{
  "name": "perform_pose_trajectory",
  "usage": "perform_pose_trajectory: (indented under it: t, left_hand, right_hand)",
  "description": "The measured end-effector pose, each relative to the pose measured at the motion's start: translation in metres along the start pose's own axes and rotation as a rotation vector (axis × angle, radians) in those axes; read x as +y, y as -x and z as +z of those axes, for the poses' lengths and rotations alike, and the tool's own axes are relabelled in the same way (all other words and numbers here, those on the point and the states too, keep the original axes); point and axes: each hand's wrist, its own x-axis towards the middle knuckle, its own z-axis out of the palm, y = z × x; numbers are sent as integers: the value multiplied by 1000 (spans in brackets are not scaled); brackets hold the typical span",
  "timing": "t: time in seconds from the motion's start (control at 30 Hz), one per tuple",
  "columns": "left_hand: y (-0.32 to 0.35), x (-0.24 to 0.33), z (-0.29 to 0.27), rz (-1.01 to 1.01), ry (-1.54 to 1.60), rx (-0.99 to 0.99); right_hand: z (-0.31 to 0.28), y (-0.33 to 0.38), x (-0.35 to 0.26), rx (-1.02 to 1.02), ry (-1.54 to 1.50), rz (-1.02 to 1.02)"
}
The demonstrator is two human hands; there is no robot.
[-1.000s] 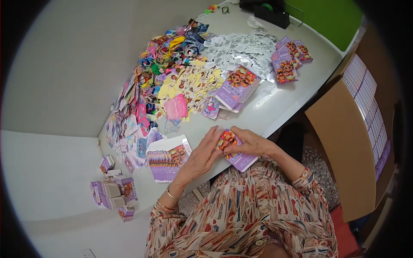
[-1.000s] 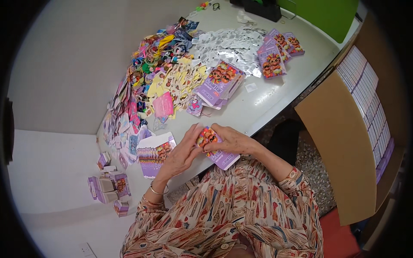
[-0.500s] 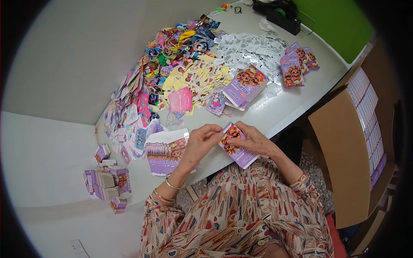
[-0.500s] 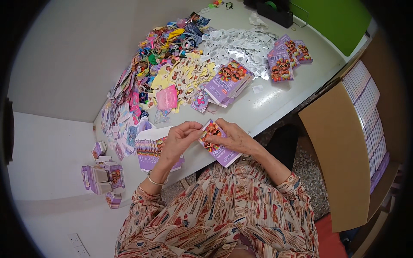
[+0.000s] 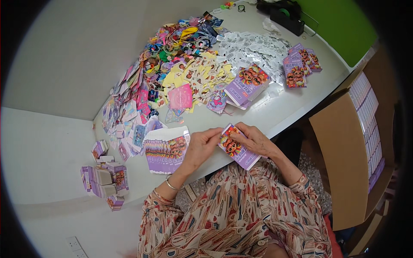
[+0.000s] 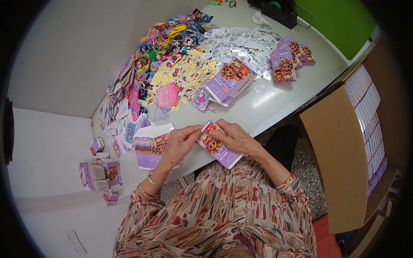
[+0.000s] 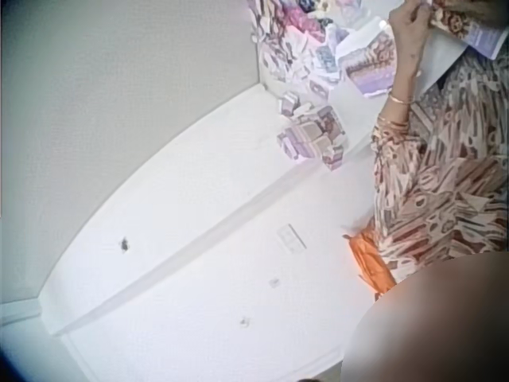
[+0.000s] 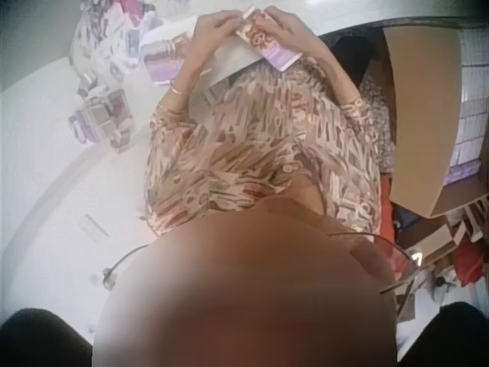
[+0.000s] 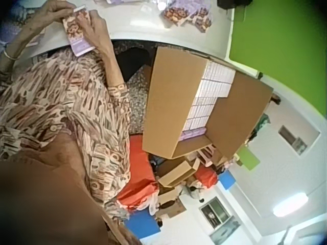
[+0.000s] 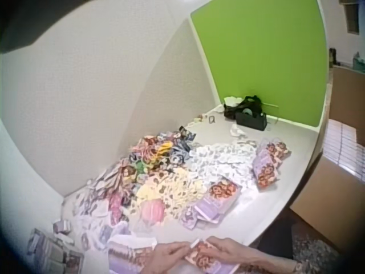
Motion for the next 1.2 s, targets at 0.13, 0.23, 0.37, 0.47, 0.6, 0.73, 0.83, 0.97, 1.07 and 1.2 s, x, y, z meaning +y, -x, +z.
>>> perform_pose_trajectory:
  t: [0.13, 0.23, 0.37, 0.47, 0.6, 0.73, 0.83, 0.97, 1.07, 1.2]
  left_hand:
    - [16, 16, 16, 161, -283, 17]
    - [21, 10, 25, 187, -225, 47]
    - [12, 0, 21, 18, 122, -20]
    - [0, 1, 4, -164, 476, -100]
    - [-7, 5, -13, -382, 936, -159]
    - [-11, 14, 8, -365, 1022, -359]
    - [-20, 12, 7, -291, 712, -378]
    - [-60, 5, -43, 109, -59, 30]
    - [-104, 15, -70, 252, -369, 262]
    - [-134, -4, -65, 575, -787, 393]
  right_hand:
    - [-1, -1, -3, 1, 1, 22]
    - [-1, -1, 3, 21, 18, 13]
    - [-5, 1, -3, -18, 43, 51]
    - [-15, 4, -17, -9, -101, 101]
    - [-40, 20, -15, 16, -600, 18]
    - [-8, 23, -31, 194, 198, -301]
    - [3, 23, -17, 289, 263, -279]
    - [-1, 24, -20, 396, 464, -85]
    - [-2, 26, -26, 382, 579, 0]
    - [0, 30, -22, 355, 718, -33]
